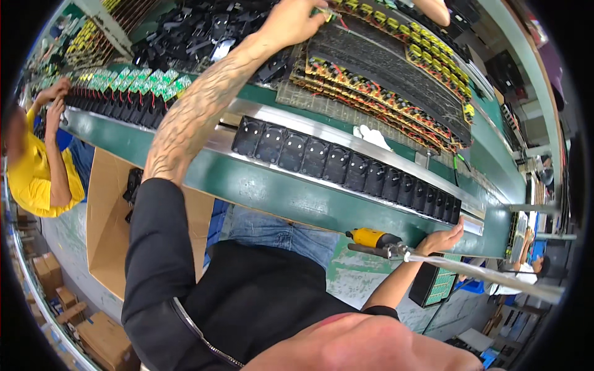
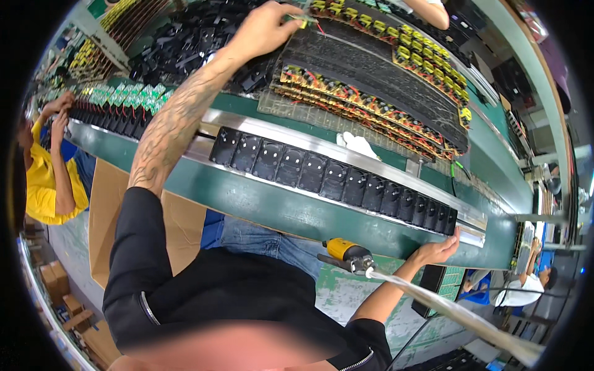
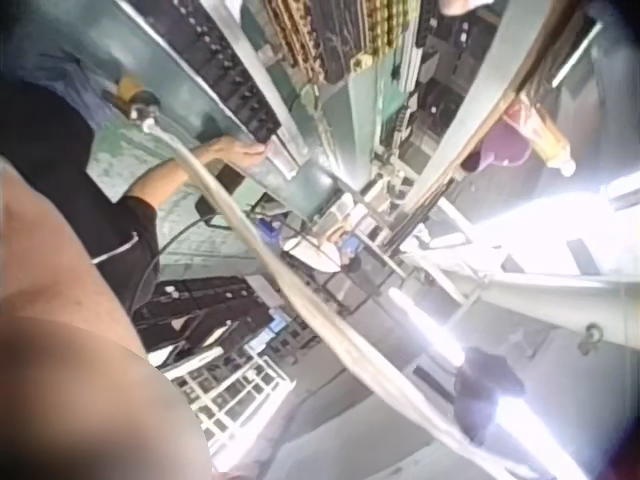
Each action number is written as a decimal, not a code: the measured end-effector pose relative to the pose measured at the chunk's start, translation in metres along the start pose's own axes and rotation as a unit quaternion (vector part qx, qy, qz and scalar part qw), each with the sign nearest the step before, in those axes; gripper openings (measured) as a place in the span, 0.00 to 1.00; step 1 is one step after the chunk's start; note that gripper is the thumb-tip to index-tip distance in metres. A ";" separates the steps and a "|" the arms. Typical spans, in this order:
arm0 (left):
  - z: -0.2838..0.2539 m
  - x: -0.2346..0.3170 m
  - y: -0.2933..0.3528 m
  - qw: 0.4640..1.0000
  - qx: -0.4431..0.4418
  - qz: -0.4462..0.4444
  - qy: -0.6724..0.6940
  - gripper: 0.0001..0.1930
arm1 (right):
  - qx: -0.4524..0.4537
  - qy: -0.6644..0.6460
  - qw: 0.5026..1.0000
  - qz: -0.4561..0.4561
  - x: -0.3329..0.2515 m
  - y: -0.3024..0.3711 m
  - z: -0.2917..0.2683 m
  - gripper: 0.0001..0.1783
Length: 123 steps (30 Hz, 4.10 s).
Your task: Assembling circuit boards into black component housings and securing them using an electric screwdriver.
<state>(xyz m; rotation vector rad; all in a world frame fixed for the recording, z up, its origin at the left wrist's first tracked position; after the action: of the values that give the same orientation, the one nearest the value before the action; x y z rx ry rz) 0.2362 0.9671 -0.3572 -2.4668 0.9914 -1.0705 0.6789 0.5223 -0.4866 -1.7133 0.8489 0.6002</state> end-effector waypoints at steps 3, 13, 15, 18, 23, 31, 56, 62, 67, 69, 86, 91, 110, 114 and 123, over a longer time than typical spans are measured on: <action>-0.054 0.060 0.096 0.994 0.095 -0.046 0.000 0.15 | -0.014 0.011 1.000 0.009 0.002 0.003 -0.007 0.24; -0.014 0.081 0.280 0.923 0.257 -0.211 0.193 0.16 | -0.008 0.004 0.998 0.058 -0.002 -0.002 -0.004 0.24; -0.007 0.080 0.278 0.919 0.260 -0.203 0.217 0.17 | 0.011 0.023 0.999 0.047 0.000 -0.004 -0.008 0.25; -0.014 0.082 0.283 0.936 0.253 -0.193 0.153 0.17 | -0.011 0.022 0.999 0.035 0.021 -0.013 -0.010 0.24; -0.016 0.102 0.279 0.968 0.203 -0.123 0.084 0.19 | -0.015 0.070 0.997 -0.023 0.035 -0.014 -0.006 0.21; 0.008 0.113 0.276 0.986 0.123 -0.031 -0.106 0.20 | -0.034 0.069 0.992 -0.103 -0.018 0.010 0.003 0.19; 0.030 0.139 0.258 0.974 0.113 -0.053 -0.187 0.22 | -0.070 0.127 0.978 -0.149 -0.011 0.005 -0.008 0.21; 0.039 0.160 0.253 0.985 0.160 0.013 -0.069 0.20 | -0.064 0.103 0.981 -0.151 -0.012 0.007 0.001 0.22; 0.052 0.164 0.248 0.990 0.116 0.000 -0.076 0.19 | -0.042 0.079 0.981 -0.169 -0.025 0.010 0.011 0.21; 0.054 0.168 0.246 0.991 0.108 -0.003 -0.076 0.19 | -0.021 0.057 0.978 -0.201 -0.050 0.017 0.013 0.21; 0.037 0.137 0.183 0.884 -0.012 -0.144 0.444 0.16 | -0.275 -0.118 0.952 -0.063 -0.161 0.018 0.030 0.07; 0.041 0.144 0.167 0.833 -0.046 -0.090 0.544 0.17 | -0.602 -0.265 0.747 0.094 -0.247 0.077 0.099 0.14; 0.026 0.129 0.171 0.824 0.068 -0.145 0.543 0.21 | -0.505 -0.224 0.788 -0.270 -0.296 0.114 0.113 0.04; 0.027 0.128 0.166 0.840 0.019 -0.104 0.533 0.20 | -0.639 -0.278 0.717 0.016 -0.277 0.124 0.129 0.05; 0.029 0.115 0.171 0.893 0.003 -0.064 0.446 0.19 | -0.681 -0.225 0.697 0.012 -0.276 0.144 0.153 0.05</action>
<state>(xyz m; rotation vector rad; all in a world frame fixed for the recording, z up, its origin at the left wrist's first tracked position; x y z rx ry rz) 0.2314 0.7628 -0.3988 -2.0074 1.0105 -2.3390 0.3986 0.7119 -0.4104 -2.5999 -0.1136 1.8916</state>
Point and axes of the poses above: each hand's wrist, its own y-axis away from the middle knuckle, its own z-axis out of the palm, x = y × z, the point moved 5 cm from there along -y, towards the middle knuckle, and after that the axes turned 5 degrees about z, right-handed, at the moved point
